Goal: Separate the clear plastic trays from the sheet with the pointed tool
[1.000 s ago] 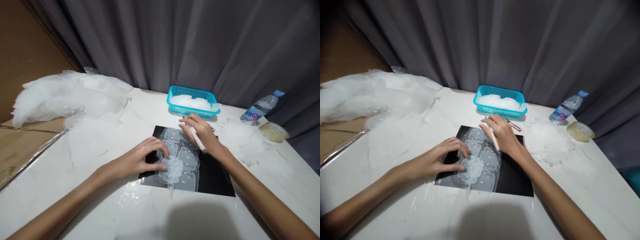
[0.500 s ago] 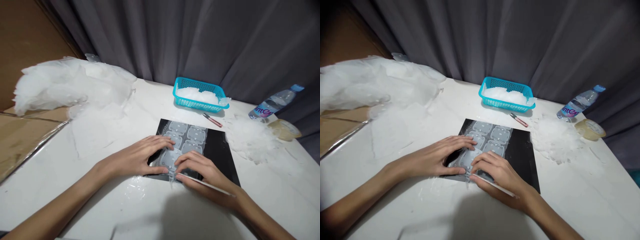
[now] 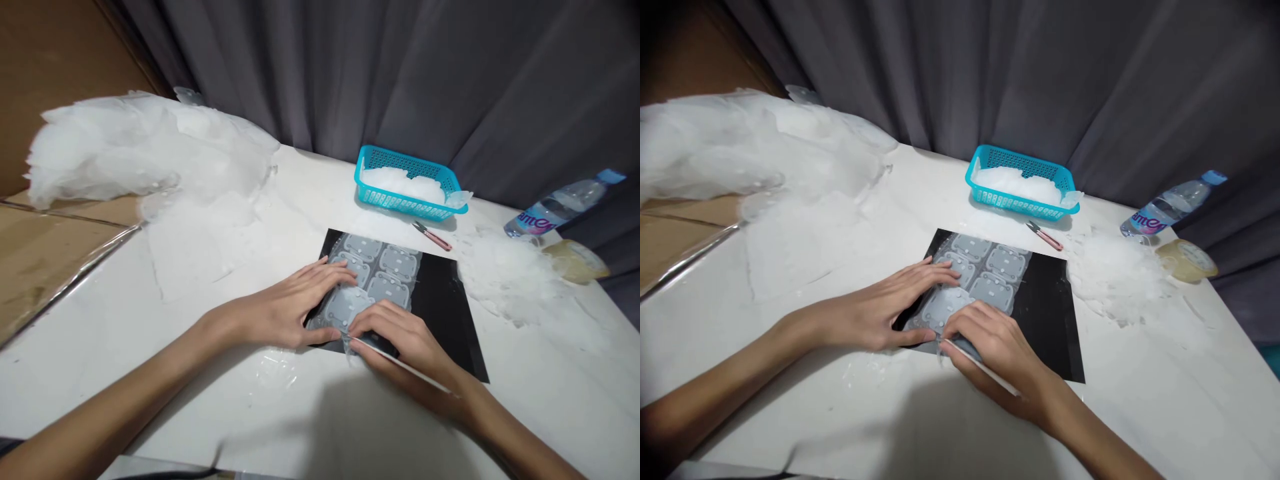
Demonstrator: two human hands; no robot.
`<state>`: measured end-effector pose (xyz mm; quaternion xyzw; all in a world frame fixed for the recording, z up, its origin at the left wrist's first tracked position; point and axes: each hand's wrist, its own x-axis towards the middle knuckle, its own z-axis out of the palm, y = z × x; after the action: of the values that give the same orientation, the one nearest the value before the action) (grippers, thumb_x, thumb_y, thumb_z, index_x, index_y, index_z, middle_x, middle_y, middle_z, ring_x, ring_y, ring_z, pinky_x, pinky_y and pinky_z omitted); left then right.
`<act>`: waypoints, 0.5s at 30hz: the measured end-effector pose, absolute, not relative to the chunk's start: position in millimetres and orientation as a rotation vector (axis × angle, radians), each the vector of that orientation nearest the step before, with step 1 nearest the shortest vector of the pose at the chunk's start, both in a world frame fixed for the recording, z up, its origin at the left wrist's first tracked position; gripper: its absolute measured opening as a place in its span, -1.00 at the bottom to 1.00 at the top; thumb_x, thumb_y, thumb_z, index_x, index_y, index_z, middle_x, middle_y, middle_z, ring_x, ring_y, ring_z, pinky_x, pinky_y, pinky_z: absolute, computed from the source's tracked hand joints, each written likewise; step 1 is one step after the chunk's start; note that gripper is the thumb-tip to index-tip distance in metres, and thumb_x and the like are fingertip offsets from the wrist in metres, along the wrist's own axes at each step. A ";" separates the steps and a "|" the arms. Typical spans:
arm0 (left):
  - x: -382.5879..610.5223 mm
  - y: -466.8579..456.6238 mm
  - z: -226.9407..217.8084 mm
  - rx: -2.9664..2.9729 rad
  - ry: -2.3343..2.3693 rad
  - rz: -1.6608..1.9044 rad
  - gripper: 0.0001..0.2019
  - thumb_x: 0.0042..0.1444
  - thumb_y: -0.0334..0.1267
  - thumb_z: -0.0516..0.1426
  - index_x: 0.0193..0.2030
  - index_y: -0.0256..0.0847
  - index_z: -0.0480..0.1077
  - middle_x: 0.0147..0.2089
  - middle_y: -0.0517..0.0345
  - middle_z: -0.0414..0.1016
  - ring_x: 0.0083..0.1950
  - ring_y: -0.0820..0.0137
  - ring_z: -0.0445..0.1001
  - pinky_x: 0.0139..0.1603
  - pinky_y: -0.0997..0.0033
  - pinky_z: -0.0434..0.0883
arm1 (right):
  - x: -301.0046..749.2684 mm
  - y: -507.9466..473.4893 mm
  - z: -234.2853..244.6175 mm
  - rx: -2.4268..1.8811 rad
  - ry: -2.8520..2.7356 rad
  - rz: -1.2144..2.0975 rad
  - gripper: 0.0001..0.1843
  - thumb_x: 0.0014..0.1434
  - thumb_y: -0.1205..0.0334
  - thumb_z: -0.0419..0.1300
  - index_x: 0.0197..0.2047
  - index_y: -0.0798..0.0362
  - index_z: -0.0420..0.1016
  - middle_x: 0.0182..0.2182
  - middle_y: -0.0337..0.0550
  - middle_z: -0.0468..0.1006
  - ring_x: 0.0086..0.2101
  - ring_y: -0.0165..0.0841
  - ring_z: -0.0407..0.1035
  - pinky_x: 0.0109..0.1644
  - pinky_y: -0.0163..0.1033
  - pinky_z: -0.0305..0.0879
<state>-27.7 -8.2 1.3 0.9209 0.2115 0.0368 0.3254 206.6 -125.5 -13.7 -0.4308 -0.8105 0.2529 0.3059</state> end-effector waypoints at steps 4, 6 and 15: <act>-24.6 -7.6 2.8 2.410 0.527 0.053 -0.23 0.30 0.10 0.20 0.51 -0.17 0.06 0.60 -0.20 0.02 0.63 -0.07 -0.12 0.59 -0.16 -0.09 | 197.4 -127.6 -18.0 -1.114 -2.261 0.275 -0.95 0.43 0.35 0.17 -0.13 0.06 0.45 -0.25 -0.17 0.63 -0.21 -0.31 0.48 -0.08 -0.23 0.36; -23.9 -7.2 2.5 2.405 0.520 0.033 -0.21 0.30 0.07 0.21 0.52 -0.18 0.02 0.60 -0.21 0.02 0.64 -0.07 -0.14 0.59 -0.17 -0.10 | 192.0 -131.6 -21.9 -1.137 -2.291 0.100 -0.88 0.43 0.39 0.13 -0.19 0.05 0.44 -0.24 -0.16 0.64 -0.23 -0.32 0.50 -0.10 -0.24 0.36; -22.4 -5.4 3.3 2.382 0.507 -0.013 -0.20 0.33 0.04 0.19 0.56 -0.20 -0.02 0.61 -0.25 -0.04 0.64 -0.08 -0.17 0.58 -0.23 -0.12 | 185.7 -154.4 -29.9 -1.229 -2.379 -0.085 -0.80 0.48 0.41 0.02 -0.02 0.14 0.48 0.09 0.01 0.61 -0.01 -0.21 0.50 -0.02 -0.16 0.43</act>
<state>-22.4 -5.4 3.3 0.9177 0.1952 -0.0050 0.3460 185.7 -154.4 -29.9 -0.4466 -0.8644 -0.0310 0.2290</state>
